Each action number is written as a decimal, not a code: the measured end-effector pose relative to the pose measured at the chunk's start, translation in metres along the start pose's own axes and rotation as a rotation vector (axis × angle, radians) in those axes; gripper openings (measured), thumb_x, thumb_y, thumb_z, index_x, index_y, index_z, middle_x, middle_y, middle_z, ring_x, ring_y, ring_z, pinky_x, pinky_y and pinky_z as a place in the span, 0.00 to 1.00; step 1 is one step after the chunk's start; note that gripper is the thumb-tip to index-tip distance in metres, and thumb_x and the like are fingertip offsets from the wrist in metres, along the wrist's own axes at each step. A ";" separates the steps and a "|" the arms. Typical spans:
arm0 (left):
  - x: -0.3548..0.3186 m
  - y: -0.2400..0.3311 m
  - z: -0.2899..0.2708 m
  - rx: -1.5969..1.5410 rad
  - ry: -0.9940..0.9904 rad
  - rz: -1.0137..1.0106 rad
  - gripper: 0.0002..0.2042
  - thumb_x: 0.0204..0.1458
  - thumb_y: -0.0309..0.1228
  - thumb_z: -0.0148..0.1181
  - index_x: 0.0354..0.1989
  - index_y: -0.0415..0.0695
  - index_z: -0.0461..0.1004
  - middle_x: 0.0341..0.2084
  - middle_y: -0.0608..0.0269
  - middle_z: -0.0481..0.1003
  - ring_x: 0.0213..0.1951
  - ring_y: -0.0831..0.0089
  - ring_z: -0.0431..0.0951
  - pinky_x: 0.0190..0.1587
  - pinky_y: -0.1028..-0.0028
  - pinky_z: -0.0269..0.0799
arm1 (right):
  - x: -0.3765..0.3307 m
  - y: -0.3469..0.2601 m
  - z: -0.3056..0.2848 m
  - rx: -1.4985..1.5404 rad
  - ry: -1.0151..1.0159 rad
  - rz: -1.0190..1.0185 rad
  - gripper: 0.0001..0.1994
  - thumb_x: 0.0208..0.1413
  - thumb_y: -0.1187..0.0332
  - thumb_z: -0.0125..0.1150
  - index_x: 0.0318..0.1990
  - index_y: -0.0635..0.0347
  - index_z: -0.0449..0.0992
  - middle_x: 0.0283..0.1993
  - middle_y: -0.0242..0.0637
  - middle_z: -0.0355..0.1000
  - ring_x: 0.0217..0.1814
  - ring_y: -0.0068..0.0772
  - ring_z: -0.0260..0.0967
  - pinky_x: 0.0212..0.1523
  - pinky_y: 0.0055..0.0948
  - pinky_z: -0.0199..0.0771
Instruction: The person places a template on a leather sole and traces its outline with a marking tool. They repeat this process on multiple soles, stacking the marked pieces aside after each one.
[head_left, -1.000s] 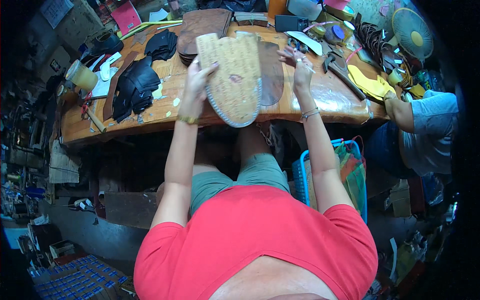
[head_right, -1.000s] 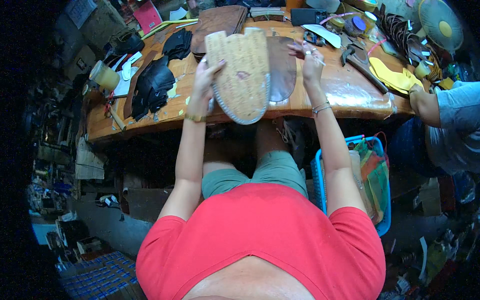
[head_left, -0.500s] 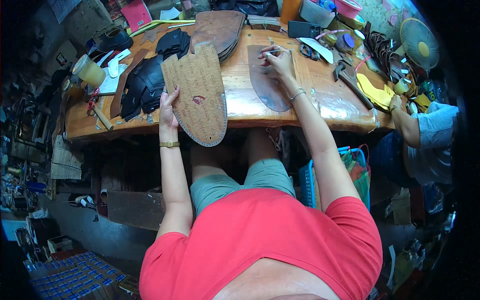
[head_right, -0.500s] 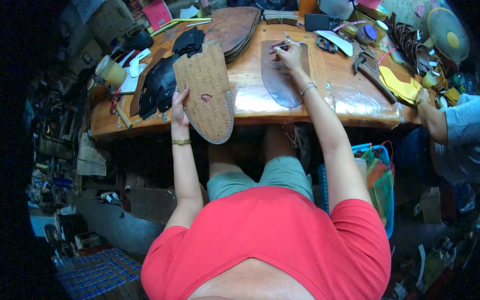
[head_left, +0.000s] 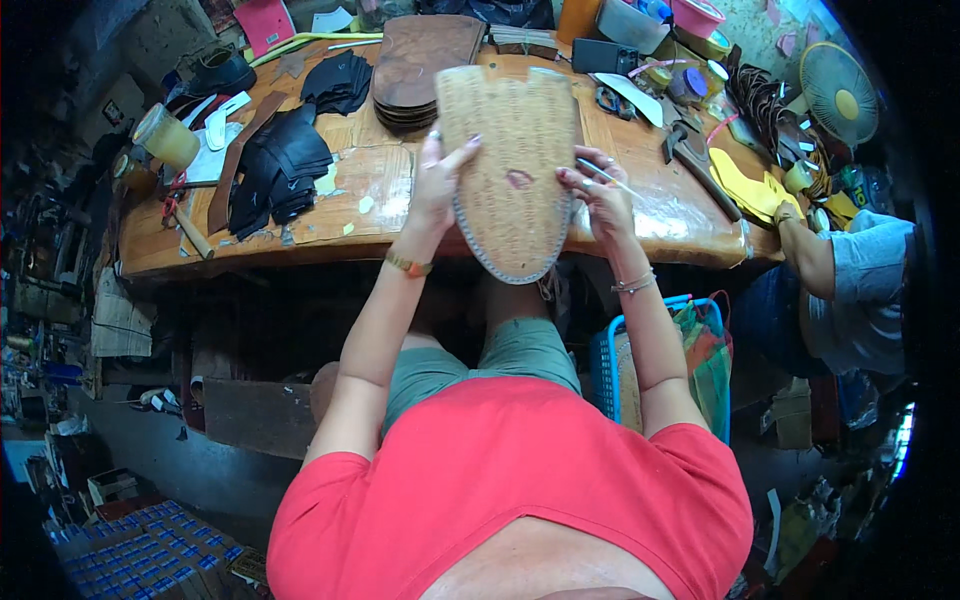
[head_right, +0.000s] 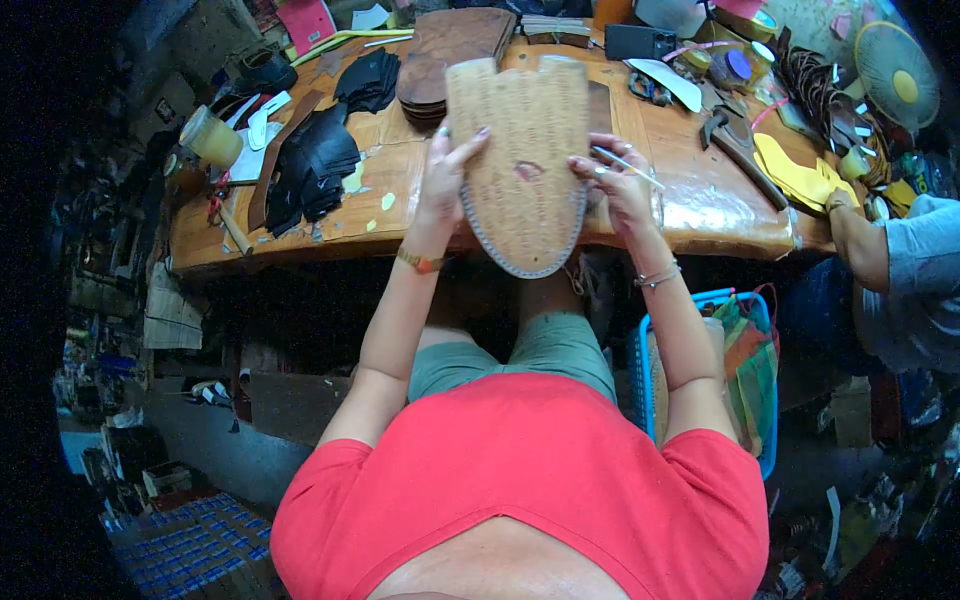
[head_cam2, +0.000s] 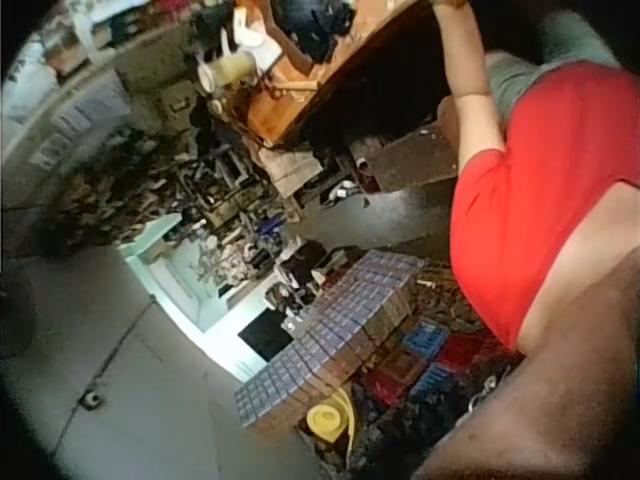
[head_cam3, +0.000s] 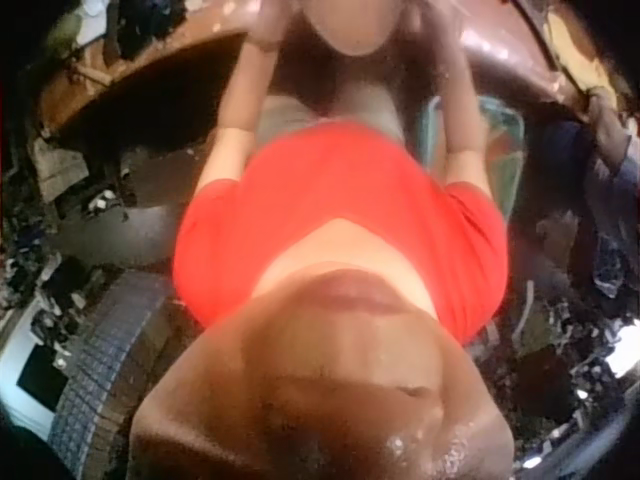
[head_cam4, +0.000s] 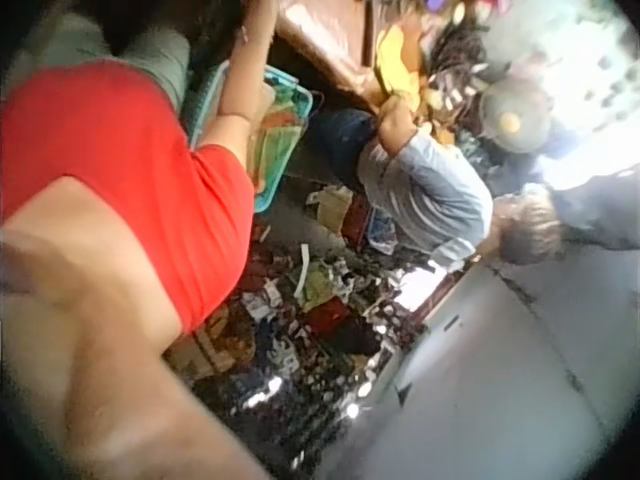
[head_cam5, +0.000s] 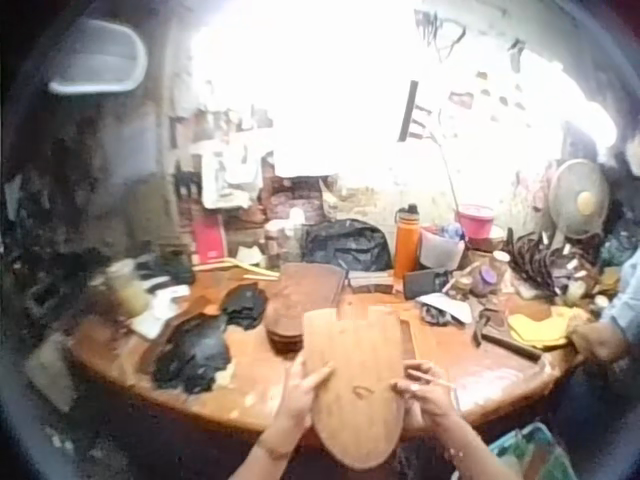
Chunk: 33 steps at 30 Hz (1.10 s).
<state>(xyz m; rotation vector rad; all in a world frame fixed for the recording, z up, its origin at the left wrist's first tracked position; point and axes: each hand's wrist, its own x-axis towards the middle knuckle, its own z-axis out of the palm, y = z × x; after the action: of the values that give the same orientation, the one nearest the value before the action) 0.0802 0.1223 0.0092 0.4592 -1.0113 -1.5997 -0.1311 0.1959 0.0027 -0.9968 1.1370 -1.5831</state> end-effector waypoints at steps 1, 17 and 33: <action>0.008 -0.007 0.006 0.023 -0.042 -0.018 0.20 0.54 0.27 0.56 0.55 0.39 0.63 0.46 0.62 0.73 0.46 0.73 0.74 0.48 0.73 0.70 | 0.003 0.002 -0.012 0.036 0.017 -0.015 0.19 0.46 0.77 0.67 0.47 0.63 0.71 0.41 0.35 0.76 0.36 0.18 0.73 0.31 0.11 0.68; 0.082 -0.066 0.012 1.643 0.193 -0.083 0.33 0.26 0.53 0.74 0.37 0.37 0.77 0.49 0.47 0.65 0.55 0.53 0.63 0.57 0.61 0.61 | 0.031 0.026 -0.167 0.466 0.453 -0.278 0.17 0.53 0.79 0.58 0.52 0.66 0.67 0.47 0.40 0.72 0.50 0.32 0.70 0.54 0.31 0.71; 0.098 -0.102 0.011 1.020 0.219 0.330 0.34 0.33 0.23 0.66 0.52 0.41 0.56 0.41 0.53 0.69 0.43 0.65 0.75 0.45 0.72 0.71 | 0.028 0.028 -0.162 0.410 0.412 -0.323 0.16 0.54 0.79 0.58 0.51 0.68 0.69 0.47 0.42 0.73 0.47 0.31 0.72 0.49 0.28 0.74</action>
<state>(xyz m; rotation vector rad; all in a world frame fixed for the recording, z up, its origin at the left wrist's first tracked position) -0.0179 0.0346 -0.0452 1.0531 -1.5906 -0.6270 -0.2849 0.2009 -0.0616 -0.6134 0.8817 -2.2472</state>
